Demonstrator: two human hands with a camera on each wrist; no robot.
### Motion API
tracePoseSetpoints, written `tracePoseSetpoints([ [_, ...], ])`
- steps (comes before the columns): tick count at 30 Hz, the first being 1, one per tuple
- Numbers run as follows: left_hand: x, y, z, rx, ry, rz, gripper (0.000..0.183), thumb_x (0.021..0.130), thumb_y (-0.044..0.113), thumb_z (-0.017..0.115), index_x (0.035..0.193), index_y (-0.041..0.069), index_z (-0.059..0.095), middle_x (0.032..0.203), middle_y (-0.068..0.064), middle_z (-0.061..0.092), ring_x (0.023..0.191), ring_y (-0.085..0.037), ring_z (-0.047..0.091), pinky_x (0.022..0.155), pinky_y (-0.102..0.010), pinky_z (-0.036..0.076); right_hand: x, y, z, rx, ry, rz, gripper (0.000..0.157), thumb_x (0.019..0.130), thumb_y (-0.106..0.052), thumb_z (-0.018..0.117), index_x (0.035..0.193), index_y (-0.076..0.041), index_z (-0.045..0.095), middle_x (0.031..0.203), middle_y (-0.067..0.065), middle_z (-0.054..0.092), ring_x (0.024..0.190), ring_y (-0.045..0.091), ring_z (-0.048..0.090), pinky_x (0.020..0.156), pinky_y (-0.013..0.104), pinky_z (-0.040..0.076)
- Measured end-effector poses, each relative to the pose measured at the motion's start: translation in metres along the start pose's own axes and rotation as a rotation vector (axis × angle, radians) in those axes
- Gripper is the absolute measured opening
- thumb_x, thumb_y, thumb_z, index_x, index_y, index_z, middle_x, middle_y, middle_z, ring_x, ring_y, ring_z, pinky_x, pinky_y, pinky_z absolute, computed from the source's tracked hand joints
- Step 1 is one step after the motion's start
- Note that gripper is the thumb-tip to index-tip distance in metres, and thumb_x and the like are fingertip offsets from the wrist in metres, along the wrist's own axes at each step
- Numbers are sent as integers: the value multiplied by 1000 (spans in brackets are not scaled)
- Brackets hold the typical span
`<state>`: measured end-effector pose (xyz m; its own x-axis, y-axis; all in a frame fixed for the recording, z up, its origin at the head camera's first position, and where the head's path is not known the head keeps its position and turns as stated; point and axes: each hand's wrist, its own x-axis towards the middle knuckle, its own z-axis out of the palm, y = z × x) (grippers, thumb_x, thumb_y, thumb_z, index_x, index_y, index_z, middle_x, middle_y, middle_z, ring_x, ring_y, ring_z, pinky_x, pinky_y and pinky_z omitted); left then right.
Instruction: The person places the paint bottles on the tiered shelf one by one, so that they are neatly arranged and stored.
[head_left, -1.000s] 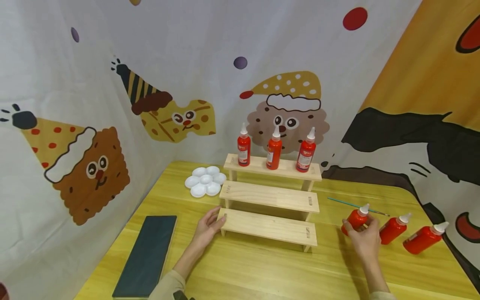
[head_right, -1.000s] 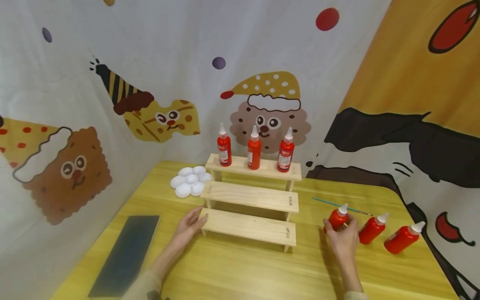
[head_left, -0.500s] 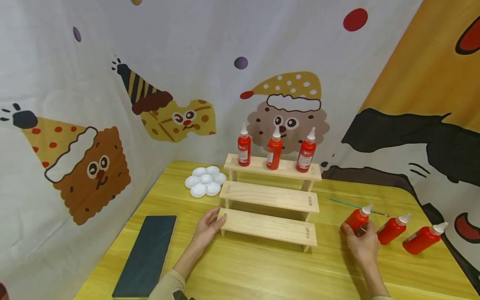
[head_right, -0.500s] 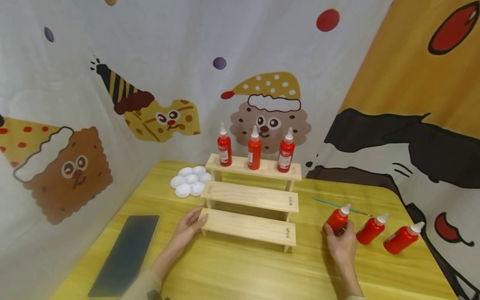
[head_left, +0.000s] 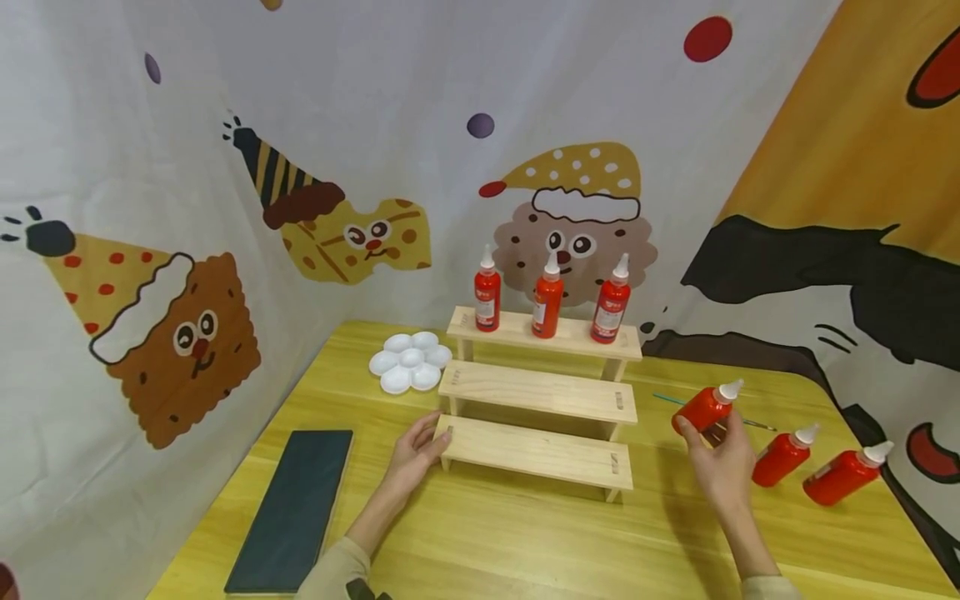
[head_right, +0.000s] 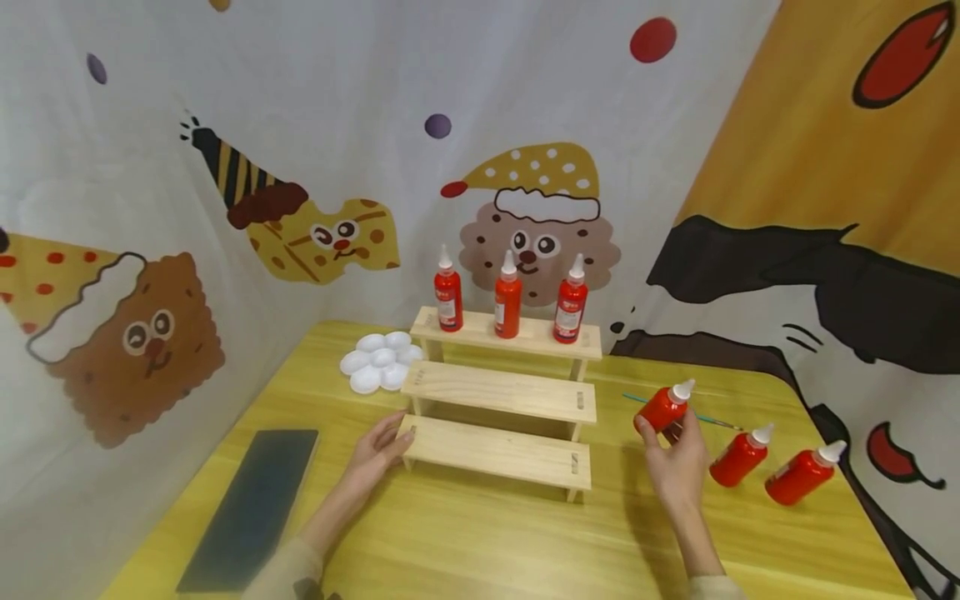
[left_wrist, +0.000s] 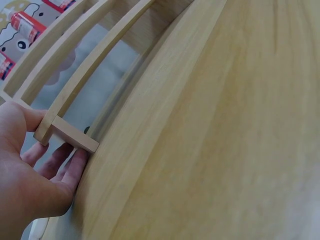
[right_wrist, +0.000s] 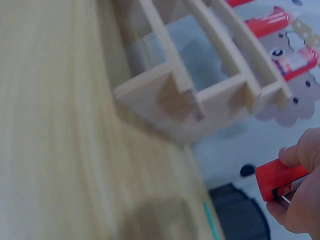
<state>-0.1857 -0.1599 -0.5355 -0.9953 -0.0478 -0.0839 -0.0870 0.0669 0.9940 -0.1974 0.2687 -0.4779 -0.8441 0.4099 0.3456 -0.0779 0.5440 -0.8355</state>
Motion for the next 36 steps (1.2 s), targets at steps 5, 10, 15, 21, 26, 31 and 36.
tracePoseSetpoints([
  [5,0,0,1,2,-1,3,61,98,26,68,151,6,45,137,-24,59,120,-35,63,94,-39,58,0,-21,4,74,-37,-31,52,92,-9,74,137,1,51,121,16,61,91,-18,50,80,1,47],
  [10,0,1,3,1,3,2,60,98,25,68,151,6,45,136,-24,60,119,-34,64,92,-36,59,-6,-45,8,98,-42,-36,51,93,-9,74,138,-1,51,121,10,62,95,-14,52,85,2,47],
  [15,0,0,3,6,2,-1,60,99,25,68,151,7,45,137,-23,60,120,-33,64,93,-36,58,-12,-67,15,160,-45,-107,49,91,-2,74,136,-2,54,119,8,64,97,-13,55,89,2,46],
  [21,-1,-1,2,0,9,0,61,99,27,68,151,8,45,136,-22,60,118,-31,64,94,-39,58,-15,-89,34,288,-89,-238,48,88,6,74,133,2,57,119,18,68,99,-9,60,91,3,47],
  [26,-1,-1,3,-3,2,-1,60,99,28,67,152,9,45,136,-21,60,118,-31,64,94,-40,58,-15,-104,53,316,-147,-216,47,89,4,74,133,0,57,122,18,67,101,-4,60,93,6,48],
  [31,-1,-2,2,0,12,-6,61,98,28,69,151,10,46,137,-21,60,118,-31,65,94,-39,58,-17,-116,74,357,-202,-182,44,91,1,73,131,1,57,122,19,68,105,11,63,95,10,50],
  [36,1,-2,2,-1,15,-7,60,98,27,69,151,10,46,135,-21,61,114,-28,66,93,-37,58,-17,-127,94,385,-246,-171,43,91,-1,74,130,-2,58,122,20,68,111,33,67,104,37,54],
])
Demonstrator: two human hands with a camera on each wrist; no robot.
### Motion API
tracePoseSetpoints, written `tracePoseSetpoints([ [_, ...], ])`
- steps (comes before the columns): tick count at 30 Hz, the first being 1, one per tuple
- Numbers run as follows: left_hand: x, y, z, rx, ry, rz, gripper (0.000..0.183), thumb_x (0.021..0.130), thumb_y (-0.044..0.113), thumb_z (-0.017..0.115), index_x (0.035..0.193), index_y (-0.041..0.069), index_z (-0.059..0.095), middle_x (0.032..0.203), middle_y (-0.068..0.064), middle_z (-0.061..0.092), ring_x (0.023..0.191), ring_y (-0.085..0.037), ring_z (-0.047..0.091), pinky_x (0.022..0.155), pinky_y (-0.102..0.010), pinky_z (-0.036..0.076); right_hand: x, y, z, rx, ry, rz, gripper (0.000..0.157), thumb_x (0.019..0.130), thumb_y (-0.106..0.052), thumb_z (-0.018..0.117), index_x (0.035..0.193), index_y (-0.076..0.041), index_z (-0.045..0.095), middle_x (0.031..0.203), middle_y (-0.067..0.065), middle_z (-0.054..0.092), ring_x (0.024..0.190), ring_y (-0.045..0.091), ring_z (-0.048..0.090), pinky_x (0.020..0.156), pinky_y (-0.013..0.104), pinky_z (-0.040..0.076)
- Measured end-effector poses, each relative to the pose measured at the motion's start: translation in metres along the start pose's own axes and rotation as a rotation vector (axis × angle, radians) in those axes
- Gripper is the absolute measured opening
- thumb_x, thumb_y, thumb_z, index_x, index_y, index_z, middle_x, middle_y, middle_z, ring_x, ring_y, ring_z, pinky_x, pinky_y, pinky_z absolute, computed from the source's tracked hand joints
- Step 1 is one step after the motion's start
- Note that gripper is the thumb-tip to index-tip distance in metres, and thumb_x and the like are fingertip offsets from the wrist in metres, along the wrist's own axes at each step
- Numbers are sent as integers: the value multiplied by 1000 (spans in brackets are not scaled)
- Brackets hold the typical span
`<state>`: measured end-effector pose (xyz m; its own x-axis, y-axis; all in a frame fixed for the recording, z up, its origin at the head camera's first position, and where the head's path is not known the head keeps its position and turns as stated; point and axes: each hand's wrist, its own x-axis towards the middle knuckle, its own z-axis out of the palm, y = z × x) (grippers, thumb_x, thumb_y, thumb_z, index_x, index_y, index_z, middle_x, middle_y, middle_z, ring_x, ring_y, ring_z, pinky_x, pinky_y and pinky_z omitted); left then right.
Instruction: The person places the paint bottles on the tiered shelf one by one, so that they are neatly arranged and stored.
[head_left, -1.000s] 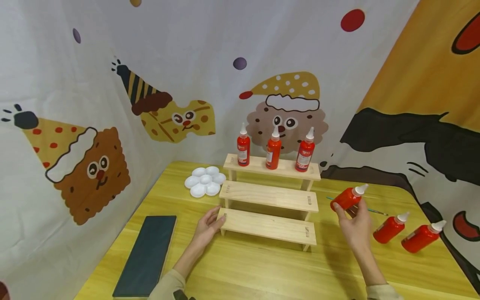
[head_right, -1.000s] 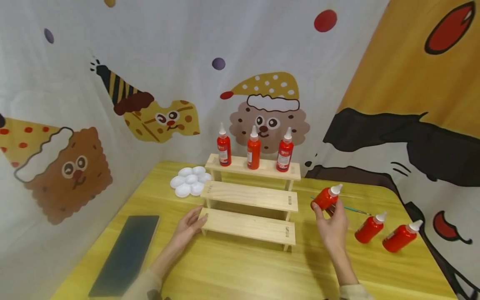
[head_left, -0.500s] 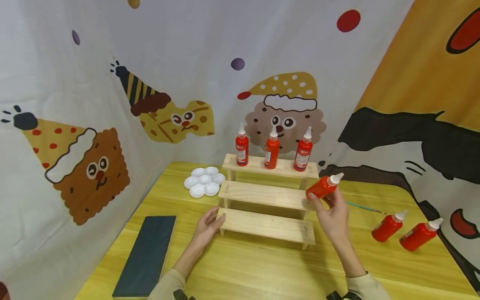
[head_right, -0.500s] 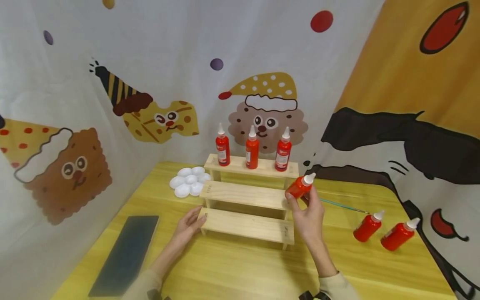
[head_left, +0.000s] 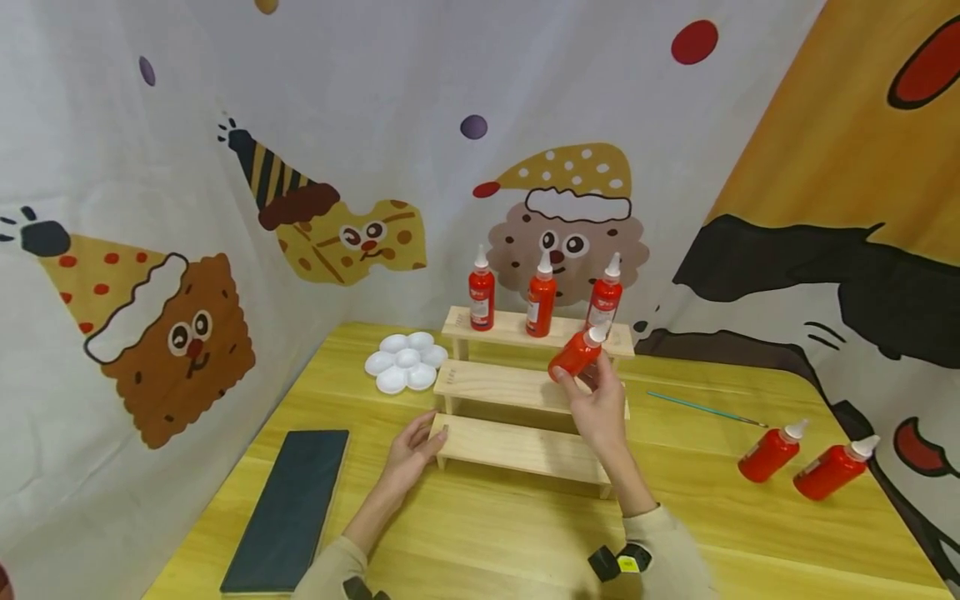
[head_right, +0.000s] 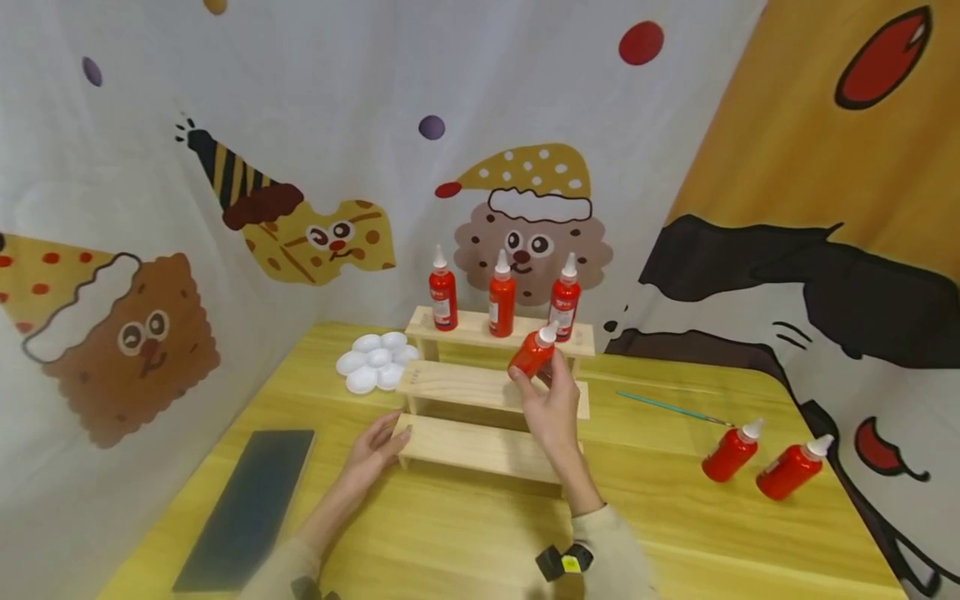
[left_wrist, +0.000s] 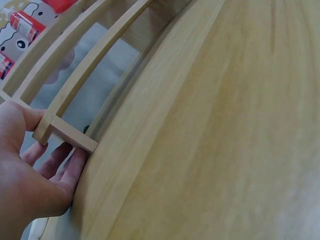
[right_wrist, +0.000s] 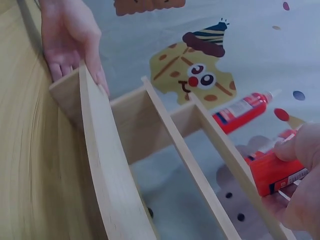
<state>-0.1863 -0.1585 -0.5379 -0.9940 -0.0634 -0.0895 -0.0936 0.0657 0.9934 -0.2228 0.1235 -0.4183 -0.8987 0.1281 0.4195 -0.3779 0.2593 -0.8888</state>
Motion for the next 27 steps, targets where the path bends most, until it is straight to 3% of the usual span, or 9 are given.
tracePoseSetpoints([
  [2,0,0,0,5,1,-1,60,98,27,69,151,10,46,134,-21,61,114,-27,66,93,-37,58,1,-1,8,6,-23,9,43,91,-2,73,132,-3,57,124,20,67,114,36,66,105,46,53],
  [5,0,0,0,13,6,-3,60,98,28,69,151,10,47,134,-21,61,114,-28,65,94,-37,58,4,-3,21,26,-58,11,44,92,-2,73,132,-3,57,125,21,67,115,39,65,105,52,52],
  [19,-2,2,1,31,5,1,59,98,29,68,150,9,47,134,-23,61,114,-29,65,94,-39,58,13,-6,73,82,-293,67,46,91,-4,74,134,-1,58,125,23,67,114,40,67,97,48,57],
  [27,-2,2,1,19,5,-13,60,98,28,69,151,10,46,135,-22,60,115,-28,64,97,-40,57,14,-5,93,6,-342,31,45,91,-2,72,134,-1,58,123,22,68,110,37,68,94,46,59],
])
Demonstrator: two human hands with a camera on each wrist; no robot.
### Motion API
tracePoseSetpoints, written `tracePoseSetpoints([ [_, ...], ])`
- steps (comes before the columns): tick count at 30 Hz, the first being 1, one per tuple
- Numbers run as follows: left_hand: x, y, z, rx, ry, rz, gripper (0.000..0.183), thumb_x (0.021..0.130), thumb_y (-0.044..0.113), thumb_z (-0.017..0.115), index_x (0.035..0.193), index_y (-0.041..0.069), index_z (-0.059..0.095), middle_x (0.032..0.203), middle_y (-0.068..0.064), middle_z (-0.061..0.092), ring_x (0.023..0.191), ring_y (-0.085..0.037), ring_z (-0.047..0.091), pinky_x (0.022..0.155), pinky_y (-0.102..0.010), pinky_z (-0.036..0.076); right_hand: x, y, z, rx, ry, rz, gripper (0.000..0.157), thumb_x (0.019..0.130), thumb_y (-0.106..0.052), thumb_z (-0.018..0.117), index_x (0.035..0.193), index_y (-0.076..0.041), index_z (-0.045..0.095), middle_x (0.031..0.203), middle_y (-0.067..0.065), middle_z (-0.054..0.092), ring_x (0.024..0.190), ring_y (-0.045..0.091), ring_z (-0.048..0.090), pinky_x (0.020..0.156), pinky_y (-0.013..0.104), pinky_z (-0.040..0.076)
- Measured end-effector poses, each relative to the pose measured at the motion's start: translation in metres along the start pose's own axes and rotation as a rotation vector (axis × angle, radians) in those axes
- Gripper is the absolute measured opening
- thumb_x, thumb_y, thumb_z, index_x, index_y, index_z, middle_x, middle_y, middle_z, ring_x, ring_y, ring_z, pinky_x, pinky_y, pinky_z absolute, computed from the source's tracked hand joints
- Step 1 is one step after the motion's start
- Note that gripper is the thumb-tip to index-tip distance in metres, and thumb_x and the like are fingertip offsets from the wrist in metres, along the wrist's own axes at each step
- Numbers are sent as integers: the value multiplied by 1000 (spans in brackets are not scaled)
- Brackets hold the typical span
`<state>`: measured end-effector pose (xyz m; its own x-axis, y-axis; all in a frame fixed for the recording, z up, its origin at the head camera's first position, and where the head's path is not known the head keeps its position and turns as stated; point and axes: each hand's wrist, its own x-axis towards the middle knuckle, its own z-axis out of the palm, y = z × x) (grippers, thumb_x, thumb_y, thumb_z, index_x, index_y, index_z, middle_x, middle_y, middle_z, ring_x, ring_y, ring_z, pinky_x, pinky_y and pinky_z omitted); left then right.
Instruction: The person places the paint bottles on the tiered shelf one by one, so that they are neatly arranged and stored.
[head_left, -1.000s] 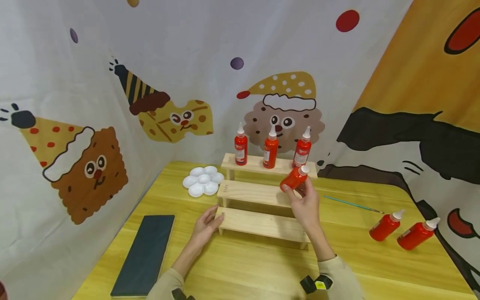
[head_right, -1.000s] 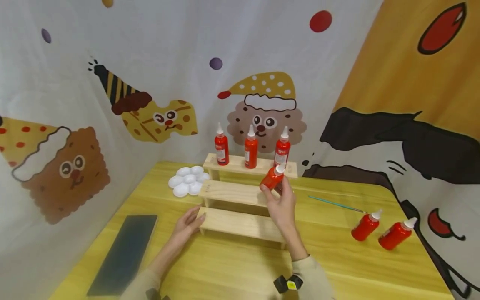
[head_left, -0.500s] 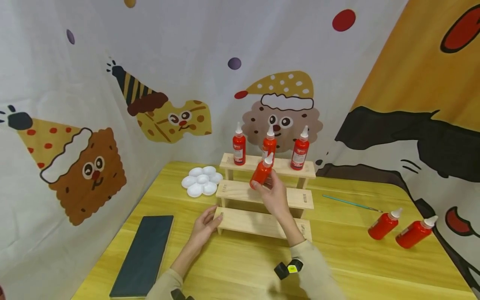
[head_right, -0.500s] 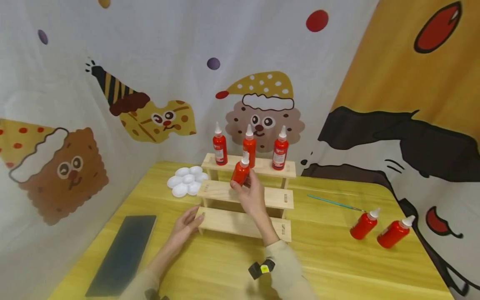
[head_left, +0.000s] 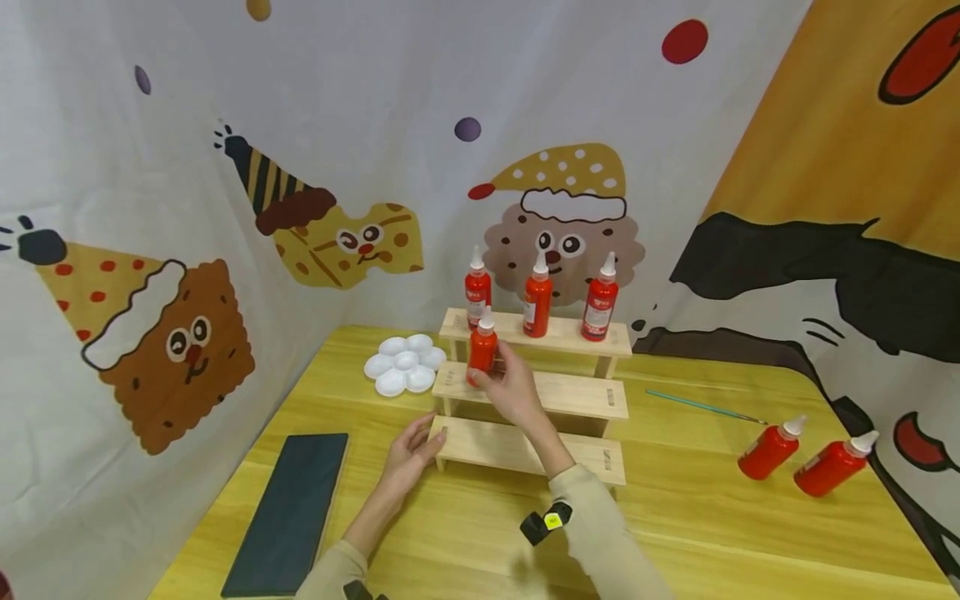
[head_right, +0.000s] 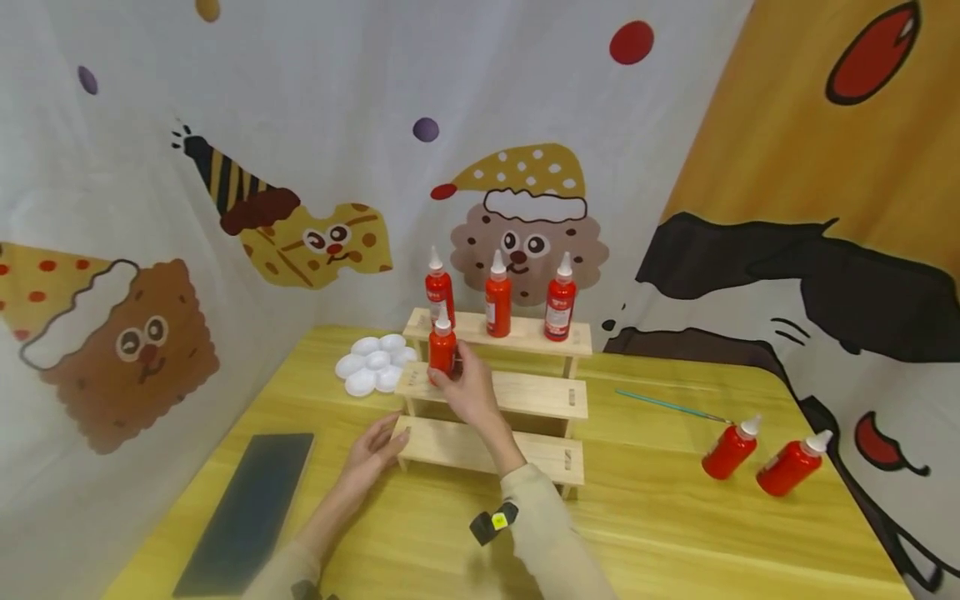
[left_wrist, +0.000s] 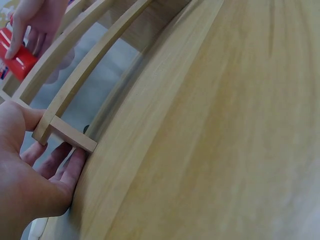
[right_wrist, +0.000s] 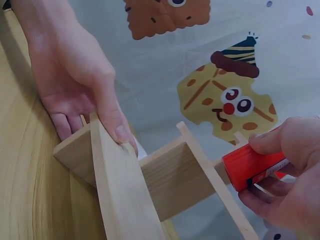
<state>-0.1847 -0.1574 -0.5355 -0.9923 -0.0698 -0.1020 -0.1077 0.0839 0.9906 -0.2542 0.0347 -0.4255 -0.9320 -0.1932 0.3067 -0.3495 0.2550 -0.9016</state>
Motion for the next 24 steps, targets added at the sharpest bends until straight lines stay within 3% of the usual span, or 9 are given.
tracePoseSetpoints([
  [15,0,-1,0,-5,-7,7,61,100,27,66,152,9,43,135,-22,61,109,-24,66,94,-41,58,3,8,18,-110,63,-42,48,87,-5,78,131,0,61,118,21,71,104,32,70,89,45,60],
  [24,1,-2,0,-5,0,6,60,98,26,68,151,10,46,134,-21,62,110,-24,66,95,-39,58,-11,-6,-3,-80,130,4,48,87,-15,81,129,-1,61,127,18,68,118,36,65,104,48,53],
])
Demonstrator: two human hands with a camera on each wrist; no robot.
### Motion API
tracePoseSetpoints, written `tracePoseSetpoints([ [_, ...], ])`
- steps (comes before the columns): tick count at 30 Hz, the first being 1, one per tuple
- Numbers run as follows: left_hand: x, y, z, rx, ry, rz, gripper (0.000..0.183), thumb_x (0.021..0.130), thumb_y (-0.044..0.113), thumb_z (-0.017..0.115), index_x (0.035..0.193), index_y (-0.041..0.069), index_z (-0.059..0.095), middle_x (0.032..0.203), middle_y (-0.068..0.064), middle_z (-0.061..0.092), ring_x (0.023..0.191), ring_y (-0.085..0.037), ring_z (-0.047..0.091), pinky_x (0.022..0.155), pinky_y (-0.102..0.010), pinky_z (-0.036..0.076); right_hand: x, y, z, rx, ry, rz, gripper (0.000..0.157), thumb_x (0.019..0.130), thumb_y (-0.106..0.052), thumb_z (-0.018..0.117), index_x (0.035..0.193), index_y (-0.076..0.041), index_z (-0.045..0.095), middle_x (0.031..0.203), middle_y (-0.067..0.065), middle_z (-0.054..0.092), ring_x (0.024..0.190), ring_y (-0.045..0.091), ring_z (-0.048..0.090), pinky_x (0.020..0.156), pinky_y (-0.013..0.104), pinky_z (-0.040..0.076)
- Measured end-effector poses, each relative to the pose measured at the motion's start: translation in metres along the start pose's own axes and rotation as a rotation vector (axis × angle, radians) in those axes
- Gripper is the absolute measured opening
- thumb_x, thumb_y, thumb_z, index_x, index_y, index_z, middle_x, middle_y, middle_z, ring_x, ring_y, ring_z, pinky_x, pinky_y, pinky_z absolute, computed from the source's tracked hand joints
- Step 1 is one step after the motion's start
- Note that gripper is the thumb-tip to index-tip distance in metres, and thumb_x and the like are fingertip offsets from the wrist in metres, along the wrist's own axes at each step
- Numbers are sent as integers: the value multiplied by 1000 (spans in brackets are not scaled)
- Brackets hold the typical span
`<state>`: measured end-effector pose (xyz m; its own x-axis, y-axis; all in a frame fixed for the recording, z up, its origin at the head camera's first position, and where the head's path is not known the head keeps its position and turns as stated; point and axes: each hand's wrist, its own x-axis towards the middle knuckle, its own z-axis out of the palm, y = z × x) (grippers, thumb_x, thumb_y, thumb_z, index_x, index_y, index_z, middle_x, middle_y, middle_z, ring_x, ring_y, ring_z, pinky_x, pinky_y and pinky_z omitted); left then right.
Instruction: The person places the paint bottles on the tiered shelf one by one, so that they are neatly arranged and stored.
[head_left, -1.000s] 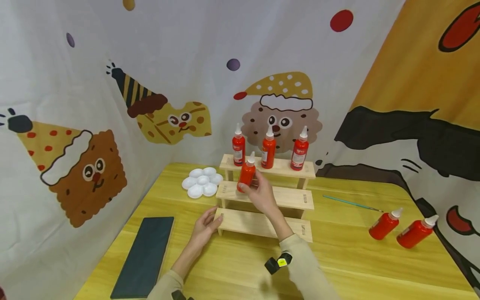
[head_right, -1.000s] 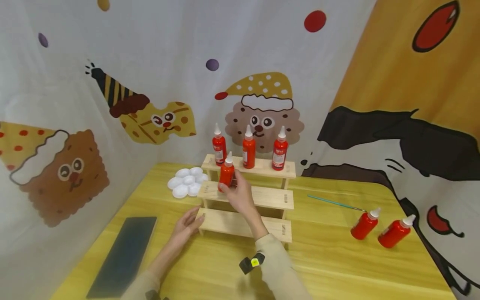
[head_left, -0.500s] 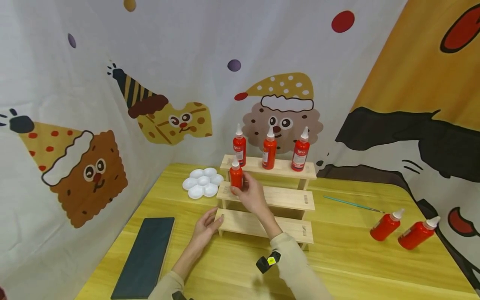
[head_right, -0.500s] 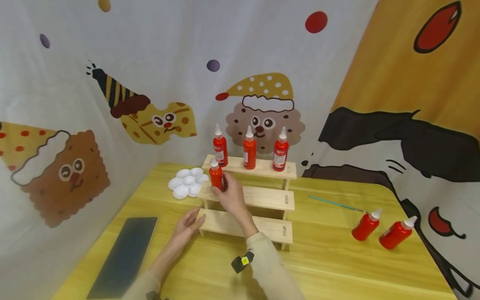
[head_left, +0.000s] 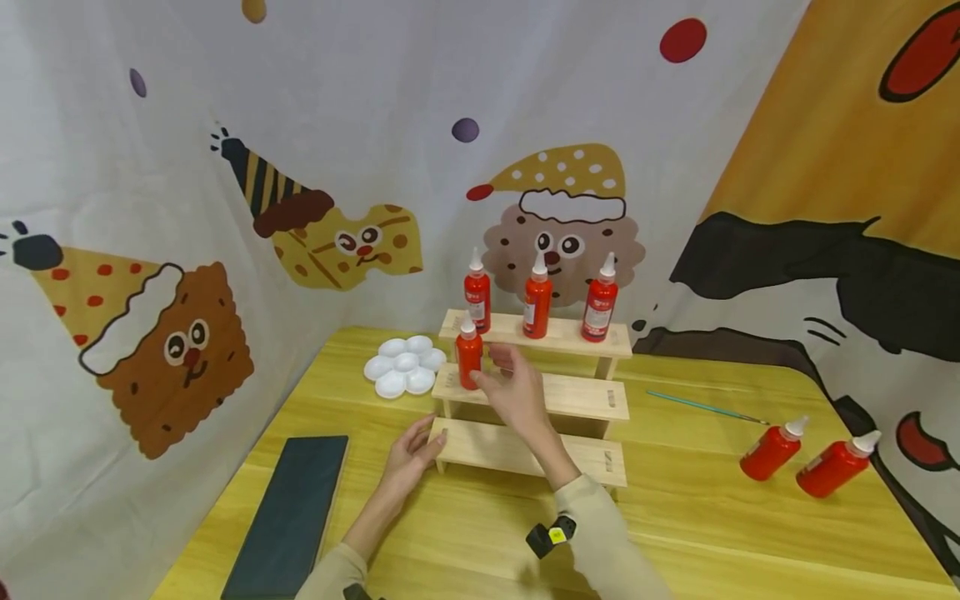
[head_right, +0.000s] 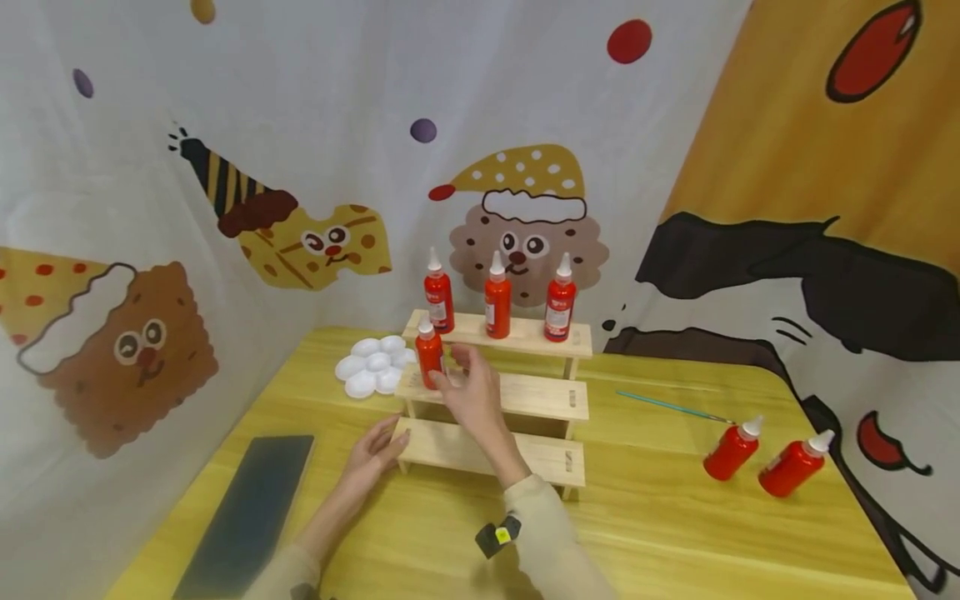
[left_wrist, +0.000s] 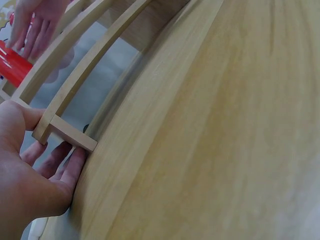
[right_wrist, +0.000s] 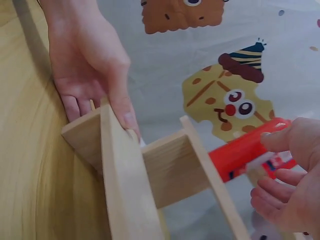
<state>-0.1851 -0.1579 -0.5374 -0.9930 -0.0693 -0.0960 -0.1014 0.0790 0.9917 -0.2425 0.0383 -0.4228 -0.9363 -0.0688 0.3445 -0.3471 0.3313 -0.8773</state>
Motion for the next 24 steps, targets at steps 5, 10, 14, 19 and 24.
tracePoseSetpoints([
  [5,-1,1,1,10,2,5,58,99,26,68,150,10,47,132,-21,63,108,-23,66,93,-36,58,-8,-5,-21,26,19,-11,47,87,-14,81,128,0,61,126,18,68,119,35,65,105,48,53],
  [10,-2,2,2,14,5,4,58,99,26,67,151,9,46,133,-21,62,108,-22,66,93,-36,58,-15,-5,-42,0,38,-30,50,89,-16,79,132,0,59,128,16,67,120,35,63,105,48,52],
  [14,-3,4,2,11,-4,11,59,100,27,66,151,7,45,133,-22,62,107,-22,66,94,-39,58,-21,-6,-60,-39,50,-21,52,91,-19,77,136,-2,56,131,15,65,122,33,62,107,47,51],
  [19,-3,3,2,13,-9,11,59,99,28,67,150,7,45,132,-23,62,106,-21,67,92,-36,59,-29,-3,-83,-68,84,-31,53,93,-18,75,140,-2,53,133,17,64,124,33,61,108,48,50],
  [24,-1,0,0,15,0,10,58,98,29,68,149,9,47,132,-23,61,107,-22,67,92,-36,59,-37,6,-105,-70,144,-31,53,94,-14,74,140,0,52,134,18,62,125,34,59,109,48,49],
])
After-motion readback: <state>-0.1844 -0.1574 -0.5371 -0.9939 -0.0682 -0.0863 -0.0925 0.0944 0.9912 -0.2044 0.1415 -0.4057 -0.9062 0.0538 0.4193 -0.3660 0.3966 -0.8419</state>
